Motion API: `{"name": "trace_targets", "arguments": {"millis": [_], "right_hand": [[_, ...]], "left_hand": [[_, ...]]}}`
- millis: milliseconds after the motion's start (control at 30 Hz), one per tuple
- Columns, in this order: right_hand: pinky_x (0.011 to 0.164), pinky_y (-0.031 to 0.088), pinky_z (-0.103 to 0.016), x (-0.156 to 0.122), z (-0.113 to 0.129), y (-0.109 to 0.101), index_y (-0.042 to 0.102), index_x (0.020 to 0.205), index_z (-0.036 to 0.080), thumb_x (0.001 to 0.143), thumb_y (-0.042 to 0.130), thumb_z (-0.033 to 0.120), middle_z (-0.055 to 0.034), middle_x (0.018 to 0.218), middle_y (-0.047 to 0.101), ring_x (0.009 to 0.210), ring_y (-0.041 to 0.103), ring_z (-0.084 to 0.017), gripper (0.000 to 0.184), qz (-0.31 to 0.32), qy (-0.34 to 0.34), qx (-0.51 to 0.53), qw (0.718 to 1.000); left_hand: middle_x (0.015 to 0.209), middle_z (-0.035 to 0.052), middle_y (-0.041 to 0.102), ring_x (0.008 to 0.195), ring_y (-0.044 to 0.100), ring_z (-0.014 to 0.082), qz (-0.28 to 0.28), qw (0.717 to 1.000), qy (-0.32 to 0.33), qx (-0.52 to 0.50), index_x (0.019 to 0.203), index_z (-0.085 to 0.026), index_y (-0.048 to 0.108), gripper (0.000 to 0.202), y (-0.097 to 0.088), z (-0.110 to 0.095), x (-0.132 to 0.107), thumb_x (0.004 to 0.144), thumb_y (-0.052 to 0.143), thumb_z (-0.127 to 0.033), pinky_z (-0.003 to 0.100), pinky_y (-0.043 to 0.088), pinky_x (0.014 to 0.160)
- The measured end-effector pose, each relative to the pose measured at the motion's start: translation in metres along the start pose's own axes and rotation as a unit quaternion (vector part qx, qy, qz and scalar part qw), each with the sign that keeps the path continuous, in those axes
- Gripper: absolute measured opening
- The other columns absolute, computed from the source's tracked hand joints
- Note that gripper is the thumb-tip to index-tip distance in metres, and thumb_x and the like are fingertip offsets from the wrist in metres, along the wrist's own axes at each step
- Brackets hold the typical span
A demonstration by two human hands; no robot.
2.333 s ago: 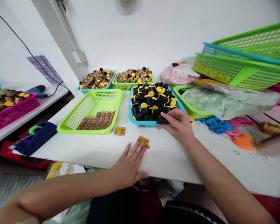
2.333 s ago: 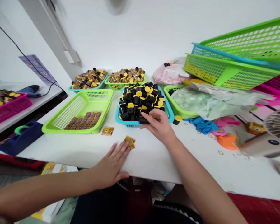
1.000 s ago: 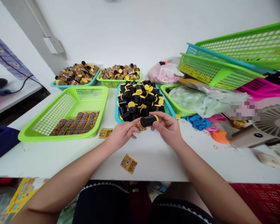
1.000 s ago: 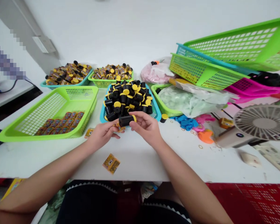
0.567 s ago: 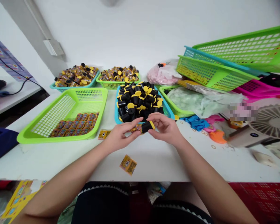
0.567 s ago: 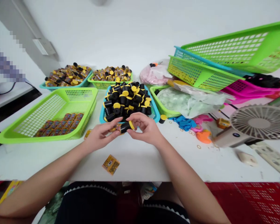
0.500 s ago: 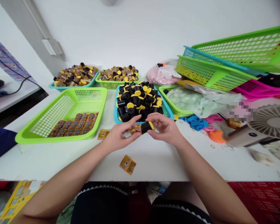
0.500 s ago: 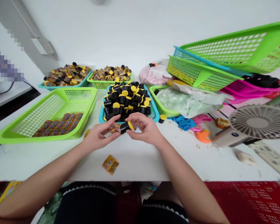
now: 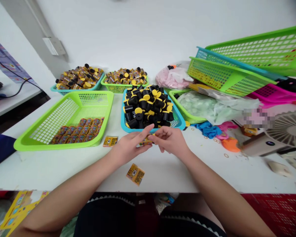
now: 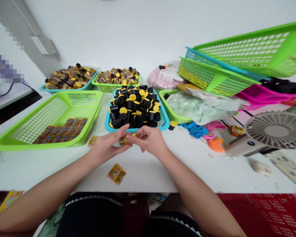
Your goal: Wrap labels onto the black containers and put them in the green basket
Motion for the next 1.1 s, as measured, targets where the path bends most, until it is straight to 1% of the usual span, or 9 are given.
{"name": "trace_targets", "arguments": {"millis": [133, 233, 333, 500, 667, 733, 867, 967, 1100], "right_hand": [[0.047, 0.049, -0.025, -0.009, 0.019, -0.022, 0.066, 0.074, 0.018, 0.098, 0.039, 0.052, -0.0020, 0.056, 0.064, 0.044, 0.059, -0.011, 0.050, -0.128, -0.111, -0.087, 0.982], [0.079, 0.059, -0.036, -0.024, 0.051, -0.007, 0.060, 0.119, 0.021, 0.092, 0.055, 0.045, -0.0107, 0.108, 0.070, 0.095, 0.069, -0.022, 0.036, -0.124, -0.325, -0.152, 0.925], [0.096, 0.054, -0.043, -0.034, 0.062, 0.021, 0.042, 0.139, 0.024, 0.084, 0.068, 0.032, -0.0124, 0.124, 0.060, 0.118, 0.059, -0.025, 0.062, -0.095, -0.435, -0.222, 0.868], [0.088, 0.054, -0.042, -0.036, 0.060, 0.031, 0.040, 0.141, 0.022, 0.083, 0.060, 0.014, -0.0116, 0.113, 0.057, 0.107, 0.059, -0.023, 0.061, -0.151, -0.447, -0.290, 0.833], [0.089, 0.053, -0.045, -0.040, 0.062, 0.032, 0.042, 0.141, 0.018, 0.082, 0.061, 0.015, -0.0126, 0.110, 0.060, 0.105, 0.058, -0.026, 0.062, -0.172, -0.459, -0.351, 0.798], [0.093, 0.052, -0.045, -0.040, 0.063, 0.030, 0.043, 0.141, 0.018, 0.081, 0.062, 0.015, -0.0117, 0.111, 0.063, 0.106, 0.058, -0.025, 0.063, -0.174, -0.457, -0.328, 0.808], [0.095, 0.051, -0.044, -0.041, 0.063, 0.031, 0.037, 0.144, 0.023, 0.080, 0.062, 0.018, -0.0087, 0.115, 0.068, 0.107, 0.061, -0.024, 0.068, -0.156, -0.453, -0.256, 0.840], [0.097, 0.050, -0.044, -0.045, 0.065, 0.039, 0.041, 0.141, 0.026, 0.082, 0.061, 0.019, -0.0068, 0.117, 0.070, 0.109, 0.062, -0.024, 0.063, -0.132, -0.462, -0.248, 0.841], [0.096, 0.051, -0.044, -0.048, 0.069, 0.039, 0.048, 0.133, 0.028, 0.080, 0.063, 0.017, -0.0044, 0.111, 0.072, 0.104, 0.065, -0.022, 0.057, -0.128, -0.468, -0.205, 0.850]], "left_hand": [[0.109, 0.0017, 0.075, 0.085, 0.073, 0.0143, -0.043, 0.996, -0.072, -0.036, 0.154, -0.033, 0.020, 0.084, -0.006, 0.005, -0.001, 0.087, 0.069, -0.026, 0.024, 0.060, 0.076], [0.104, 0.0012, 0.077, 0.083, 0.073, 0.0155, -0.063, 0.958, -0.227, -0.161, 0.156, -0.031, 0.016, 0.096, -0.006, 0.026, -0.006, 0.080, 0.076, -0.031, 0.025, 0.061, 0.074], [0.097, 0.0021, 0.077, 0.077, 0.072, 0.0151, -0.074, 0.885, -0.324, -0.328, 0.157, -0.030, 0.006, 0.108, 0.004, 0.036, -0.011, 0.077, 0.079, -0.033, 0.030, 0.061, 0.078], [0.085, 0.0003, 0.076, 0.072, 0.069, 0.0131, -0.085, 0.803, -0.361, -0.467, 0.157, -0.027, 0.000, 0.115, 0.018, 0.032, -0.010, 0.074, 0.080, -0.029, 0.028, 0.058, 0.075], [0.078, -0.0029, 0.073, 0.067, 0.064, 0.0094, -0.117, 0.824, -0.370, -0.412, 0.156, -0.025, 0.011, 0.108, 0.015, 0.035, -0.013, 0.073, 0.080, -0.028, 0.025, 0.056, 0.075], [0.083, -0.0016, 0.073, 0.066, 0.063, 0.0091, -0.111, 0.824, -0.357, -0.425, 0.157, -0.026, 0.007, 0.111, 0.016, 0.036, -0.011, 0.073, 0.079, -0.027, 0.024, 0.055, 0.072], [0.078, -0.0022, 0.071, 0.066, 0.066, 0.0120, 0.011, 0.785, -0.321, -0.530, 0.154, -0.025, -0.016, 0.113, 0.033, 0.026, -0.005, 0.080, 0.068, -0.025, 0.024, 0.054, 0.063], [0.068, -0.0054, 0.067, 0.063, 0.065, 0.0121, 0.072, 0.751, -0.340, -0.562, 0.155, -0.024, -0.015, 0.108, 0.042, 0.023, -0.011, 0.081, 0.064, -0.022, 0.023, 0.052, 0.060], [0.066, -0.0069, 0.063, 0.060, 0.063, 0.0109, 0.097, 0.777, -0.300, -0.544, 0.155, -0.024, -0.012, 0.106, 0.035, 0.016, -0.012, 0.080, 0.063, -0.021, 0.021, 0.051, 0.058]]}}
Point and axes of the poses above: each hand's wrist, its own x-axis towards the middle knuckle, its own y-axis out of the palm, z = x × y, the point moved 8 cm from there along x, towards the middle knuckle
